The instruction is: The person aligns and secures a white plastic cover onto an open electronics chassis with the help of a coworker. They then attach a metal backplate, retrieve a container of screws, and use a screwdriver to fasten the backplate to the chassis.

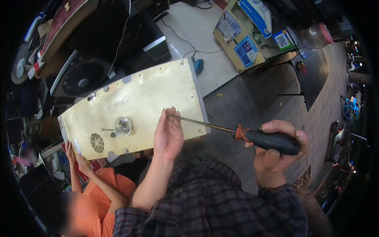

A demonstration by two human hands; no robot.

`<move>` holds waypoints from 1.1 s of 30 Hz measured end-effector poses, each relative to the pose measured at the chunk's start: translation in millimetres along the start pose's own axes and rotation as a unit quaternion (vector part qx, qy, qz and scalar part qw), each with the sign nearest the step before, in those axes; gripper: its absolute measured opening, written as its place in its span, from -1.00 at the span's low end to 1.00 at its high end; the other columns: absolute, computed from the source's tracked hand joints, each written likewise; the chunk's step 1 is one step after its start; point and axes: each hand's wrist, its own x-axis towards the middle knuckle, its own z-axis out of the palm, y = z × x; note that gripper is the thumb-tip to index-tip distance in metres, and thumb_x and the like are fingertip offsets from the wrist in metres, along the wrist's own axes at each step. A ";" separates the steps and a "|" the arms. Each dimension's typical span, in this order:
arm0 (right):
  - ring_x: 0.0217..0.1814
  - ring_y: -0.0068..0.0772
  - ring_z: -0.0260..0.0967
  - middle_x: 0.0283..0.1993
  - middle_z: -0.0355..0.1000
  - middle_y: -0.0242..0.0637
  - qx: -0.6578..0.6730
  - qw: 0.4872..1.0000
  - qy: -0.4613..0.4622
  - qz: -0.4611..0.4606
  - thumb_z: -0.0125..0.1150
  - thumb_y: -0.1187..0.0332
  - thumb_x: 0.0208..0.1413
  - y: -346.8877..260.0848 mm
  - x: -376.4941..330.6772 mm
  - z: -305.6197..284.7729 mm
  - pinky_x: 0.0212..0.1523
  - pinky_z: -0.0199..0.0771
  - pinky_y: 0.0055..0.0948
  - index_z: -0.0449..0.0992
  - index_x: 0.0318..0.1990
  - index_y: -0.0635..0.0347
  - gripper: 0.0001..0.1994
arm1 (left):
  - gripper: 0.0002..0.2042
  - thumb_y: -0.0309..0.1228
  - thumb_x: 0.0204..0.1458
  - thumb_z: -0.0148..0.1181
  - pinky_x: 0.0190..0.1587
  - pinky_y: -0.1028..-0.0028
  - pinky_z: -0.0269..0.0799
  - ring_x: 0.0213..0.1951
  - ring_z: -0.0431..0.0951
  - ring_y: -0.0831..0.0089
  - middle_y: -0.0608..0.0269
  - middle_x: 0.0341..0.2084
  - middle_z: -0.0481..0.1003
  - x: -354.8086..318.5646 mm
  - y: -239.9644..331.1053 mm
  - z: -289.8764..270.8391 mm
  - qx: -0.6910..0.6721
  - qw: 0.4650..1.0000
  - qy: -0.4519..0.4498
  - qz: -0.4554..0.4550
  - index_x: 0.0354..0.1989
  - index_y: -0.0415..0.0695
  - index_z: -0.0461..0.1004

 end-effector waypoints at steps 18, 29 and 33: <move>-0.46 -0.27 0.45 0.07 0.40 0.19 -0.044 0.985 0.154 -0.058 -0.02 0.18 0.47 45.4 62.4 -8.0 -0.51 0.62 -0.49 -0.04 0.45 0.24 -0.43 | -0.56 -0.36 0.42 -0.06 0.17 0.32 0.46 0.17 0.52 0.27 -0.03 0.27 0.42 137.4 -0.2 53.1 0.543 0.805 -0.038 0.237 0.40 -0.28 0.30; -0.36 -0.24 0.50 0.09 0.44 0.16 0.021 0.987 0.158 0.028 -0.04 0.21 0.43 62.1 63.9 -8.1 -0.47 0.70 -0.40 -0.03 0.43 0.12 -0.46 | -0.66 -0.17 0.45 0.11 -0.15 0.58 0.61 -0.20 0.64 0.49 0.21 -0.18 0.60 119.8 -19.9 57.1 0.199 0.975 -0.063 -0.078 0.10 -0.24 0.49; -0.35 -0.24 0.50 0.08 0.45 0.17 0.000 0.987 0.158 0.031 -0.02 0.21 0.43 65.7 63.9 -4.6 -0.47 0.72 -0.40 -0.02 0.43 0.12 -0.46 | -0.68 -0.17 0.42 0.16 -0.15 0.54 0.61 -0.21 0.63 0.48 0.21 -0.19 0.60 116.9 -17.7 60.3 0.212 0.972 -0.043 -0.087 0.08 -0.21 0.50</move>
